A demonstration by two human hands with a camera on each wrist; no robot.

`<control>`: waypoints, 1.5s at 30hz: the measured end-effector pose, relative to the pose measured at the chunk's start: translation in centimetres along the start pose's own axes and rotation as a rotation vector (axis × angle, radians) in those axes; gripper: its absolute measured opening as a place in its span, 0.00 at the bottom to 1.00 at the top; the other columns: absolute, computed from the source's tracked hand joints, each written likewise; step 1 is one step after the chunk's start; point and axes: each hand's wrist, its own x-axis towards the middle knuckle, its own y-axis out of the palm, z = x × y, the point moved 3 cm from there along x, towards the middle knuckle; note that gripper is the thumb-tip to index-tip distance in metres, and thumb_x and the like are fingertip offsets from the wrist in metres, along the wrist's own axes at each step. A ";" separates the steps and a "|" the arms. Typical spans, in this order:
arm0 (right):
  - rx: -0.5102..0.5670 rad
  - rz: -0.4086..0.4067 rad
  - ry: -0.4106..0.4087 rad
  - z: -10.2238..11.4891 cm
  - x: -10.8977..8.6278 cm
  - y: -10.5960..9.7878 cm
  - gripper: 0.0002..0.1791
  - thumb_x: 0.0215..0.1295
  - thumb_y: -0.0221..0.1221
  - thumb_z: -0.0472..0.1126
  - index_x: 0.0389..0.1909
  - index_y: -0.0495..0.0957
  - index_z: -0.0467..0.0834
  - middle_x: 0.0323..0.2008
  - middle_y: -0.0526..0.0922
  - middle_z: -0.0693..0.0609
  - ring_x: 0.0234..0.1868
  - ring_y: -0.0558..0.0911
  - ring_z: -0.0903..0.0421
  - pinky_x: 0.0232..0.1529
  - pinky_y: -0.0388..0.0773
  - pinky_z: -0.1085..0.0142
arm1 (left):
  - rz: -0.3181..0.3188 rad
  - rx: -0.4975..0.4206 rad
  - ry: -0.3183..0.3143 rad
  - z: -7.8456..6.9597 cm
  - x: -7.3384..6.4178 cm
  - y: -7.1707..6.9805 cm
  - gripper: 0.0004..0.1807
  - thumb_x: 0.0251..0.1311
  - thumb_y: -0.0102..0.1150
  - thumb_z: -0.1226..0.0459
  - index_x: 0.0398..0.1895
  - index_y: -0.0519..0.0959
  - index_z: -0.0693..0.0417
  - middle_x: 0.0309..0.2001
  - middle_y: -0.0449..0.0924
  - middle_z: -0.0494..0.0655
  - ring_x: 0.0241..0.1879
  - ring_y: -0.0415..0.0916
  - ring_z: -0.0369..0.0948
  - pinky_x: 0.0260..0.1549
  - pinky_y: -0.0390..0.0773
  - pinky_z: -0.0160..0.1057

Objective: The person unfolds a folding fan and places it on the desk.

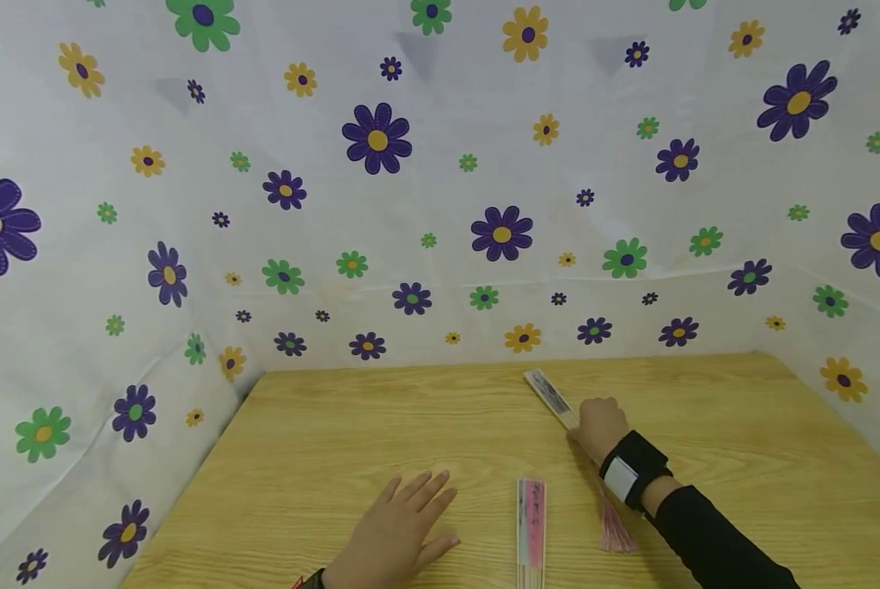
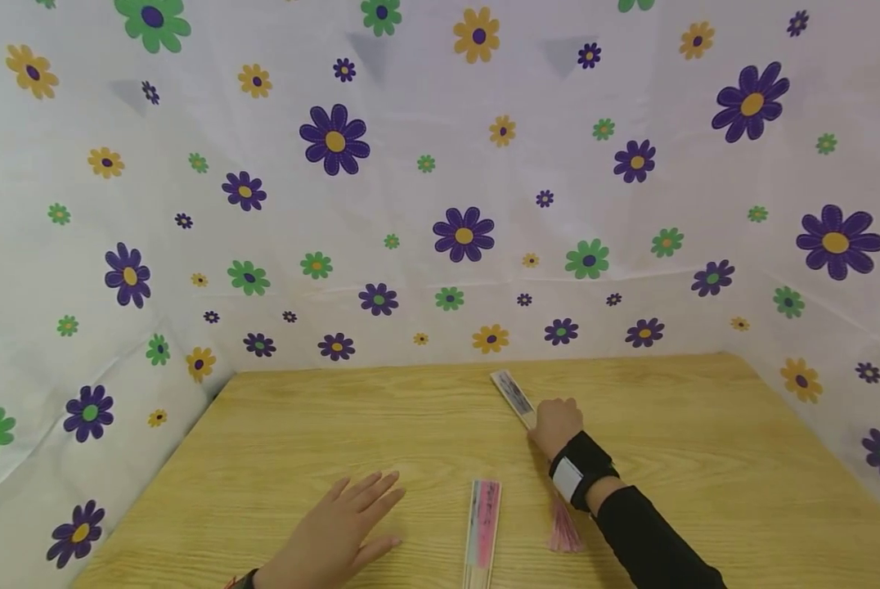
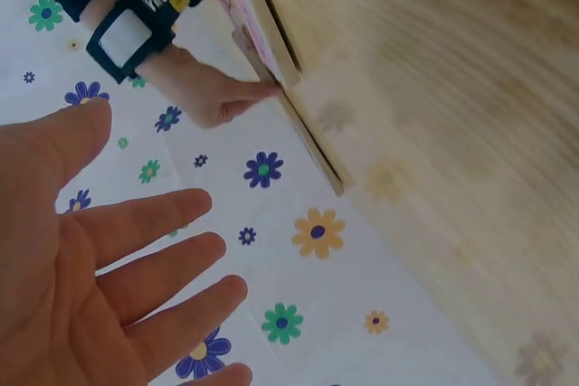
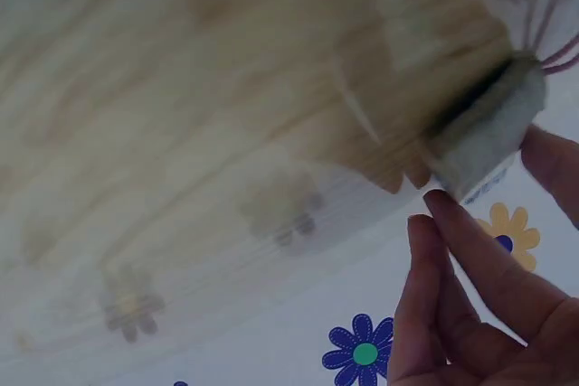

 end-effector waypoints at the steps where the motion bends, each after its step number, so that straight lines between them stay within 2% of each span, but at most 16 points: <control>1: 0.013 -0.002 0.001 0.0 0.0 0.0 0.15 0.49 0.66 0.40 0.23 0.80 0.29 0.18 0.75 0.46 0.25 0.70 0.51 0.29 0.71 0.59 | 0.005 0.000 0.006 -0.2 0.0 0.1 0.33 0.66 0.36 0.42 0.60 0.74 0.54 0.64 0.70 0.51 0.62 0.67 0.49 0.59 0.69 0.58; 7: 0.155 -0.051 0.028 0.1 -0.4 -0.8 0.13 0.49 0.64 0.37 0.15 0.73 0.33 0.14 0.63 0.52 0.17 0.65 0.56 0.17 0.59 0.69 | 0.001 -0.035 0.024 -0.7 0.4 0.5 0.32 0.67 0.35 0.43 0.57 0.77 0.55 0.64 0.71 0.51 0.62 0.67 0.49 0.59 0.68 0.57; 13: 0.326 -0.112 0.088 -0.1 -1.2 -3.7 0.17 0.49 0.66 0.39 0.10 0.76 0.33 0.09 0.59 0.55 0.12 0.60 0.61 0.12 0.52 0.73 | -0.020 -0.074 0.028 -0.6 1.6 0.9 0.31 0.68 0.35 0.45 0.53 0.80 0.57 0.58 0.77 0.52 0.56 0.73 0.48 0.56 0.73 0.53; 15: 0.356 -0.107 0.090 0.1 -1.7 -4.9 0.14 0.49 0.65 0.39 0.13 0.81 0.32 0.08 0.61 0.55 0.12 0.61 0.61 0.12 0.53 0.74 | -0.056 -0.077 0.052 -0.3 2.2 1.3 0.27 0.68 0.40 0.49 0.48 0.82 0.58 0.52 0.82 0.51 0.51 0.78 0.45 0.51 0.78 0.48; 18: 0.377 -0.120 0.069 0.6 -3.0 -6.4 0.14 0.49 0.65 0.39 0.23 0.83 0.28 0.11 0.69 0.51 0.14 0.65 0.59 0.13 0.57 0.72 | -0.071 -0.188 0.067 0.0 3.6 1.8 0.19 0.66 0.48 0.56 0.42 0.84 0.59 0.43 0.86 0.50 0.42 0.81 0.42 0.42 0.82 0.41; 20: 0.357 -0.167 0.030 1.4 -4.3 -7.2 0.16 0.48 0.66 0.38 0.29 0.83 0.25 0.16 0.74 0.47 0.17 0.68 0.57 0.14 0.62 0.70 | -0.015 -0.400 0.025 -0.2 4.7 2.1 0.17 0.65 0.50 0.59 0.43 0.84 0.60 0.42 0.86 0.50 0.41 0.82 0.41 0.40 0.83 0.40; 23: 0.258 -0.331 -0.123 3.2 -7.0 -8.1 0.15 0.44 0.66 0.36 0.27 0.81 0.26 0.20 0.78 0.43 0.20 0.70 0.54 0.17 0.69 0.66 | 0.093 -0.870 -0.115 -0.9 6.6 2.8 0.21 0.66 0.49 0.58 0.50 0.81 0.64 0.45 0.85 0.56 0.43 0.81 0.45 0.43 0.83 0.43; 25: 0.143 -0.461 -0.243 4.6 -9.0 -8.5 0.12 0.41 0.67 0.35 0.22 0.81 0.28 0.21 0.78 0.42 0.22 0.70 0.53 0.20 0.72 0.64 | 0.113 -1.208 -0.211 -1.9 7.8 3.1 0.24 0.66 0.49 0.56 0.54 0.78 0.67 0.49 0.82 0.60 0.46 0.80 0.47 0.48 0.81 0.44; 27: 0.032 -0.563 -0.346 5.8 -10.7 -8.6 0.12 0.39 0.68 0.35 0.20 0.79 0.30 0.21 0.77 0.43 0.23 0.70 0.53 0.23 0.75 0.64 | 0.087 -1.499 -0.303 -3.1 8.9 3.3 0.27 0.65 0.50 0.55 0.57 0.74 0.70 0.52 0.80 0.63 0.49 0.79 0.48 0.52 0.79 0.45; 28: -0.008 -0.593 -0.384 6.3 -11.4 -8.6 0.12 0.39 0.68 0.36 0.19 0.78 0.31 0.21 0.76 0.44 0.24 0.70 0.54 0.23 0.74 0.65 | 0.062 -1.605 -0.344 -3.7 9.3 3.4 0.28 0.64 0.50 0.54 0.58 0.73 0.70 0.52 0.80 0.62 0.49 0.80 0.46 0.53 0.78 0.43; 31: -0.097 -0.632 -0.451 7.2 -12.8 -8.1 0.14 0.37 0.70 0.37 0.19 0.76 0.33 0.21 0.72 0.47 0.24 0.66 0.56 0.24 0.70 0.67 | -0.042 -1.795 -0.432 -5.0 10.2 3.5 0.31 0.61 0.55 0.55 0.58 0.72 0.73 0.45 0.85 0.53 0.42 0.81 0.38 0.48 0.80 0.34; 33: -0.122 -0.622 -0.463 7.5 -13.2 -7.8 0.15 0.36 0.71 0.38 0.20 0.76 0.33 0.22 0.71 0.47 0.25 0.64 0.57 0.25 0.68 0.68 | -0.100 -1.828 -0.462 -5.5 10.4 3.7 0.30 0.59 0.57 0.56 0.56 0.73 0.74 0.38 0.86 0.45 0.36 0.81 0.33 0.41 0.81 0.29; 36: -0.113 -0.548 -0.469 7.4 -13.2 -7.6 0.16 0.37 0.72 0.40 0.23 0.78 0.33 0.24 0.74 0.46 0.26 0.68 0.56 0.27 0.72 0.66 | -0.126 -1.820 -0.473 -5.7 10.3 4.3 0.28 0.60 0.57 0.59 0.53 0.74 0.76 0.30 0.85 0.39 0.31 0.80 0.30 0.36 0.81 0.26; 39: 0.050 -0.301 -0.404 6.9 -12.3 -7.8 0.18 0.43 0.71 0.44 0.31 0.82 0.34 0.29 0.80 0.46 0.29 0.75 0.55 0.30 0.77 0.63 | -0.116 -1.796 -0.467 -5.5 10.1 4.7 0.26 0.62 0.55 0.59 0.53 0.74 0.77 0.29 0.84 0.37 0.31 0.80 0.30 0.37 0.81 0.27; 42: 0.260 -0.042 -0.273 6.3 -11.0 -8.1 0.19 0.48 0.68 0.46 0.37 0.84 0.35 0.31 0.84 0.46 0.29 0.79 0.56 0.29 0.80 0.60 | -0.110 -1.790 -0.468 -5.3 9.9 5.1 0.26 0.62 0.55 0.60 0.53 0.74 0.77 0.28 0.83 0.37 0.32 0.80 0.30 0.38 0.81 0.27; 45: 0.353 0.088 -0.204 5.9 -9.9 -8.1 0.13 0.49 0.68 0.42 0.31 0.85 0.36 0.27 0.85 0.48 0.24 0.78 0.58 0.25 0.79 0.62 | -0.097 -1.777 -0.450 -5.3 9.9 5.4 0.26 0.62 0.55 0.61 0.54 0.73 0.78 0.31 0.85 0.40 0.32 0.80 0.30 0.38 0.81 0.27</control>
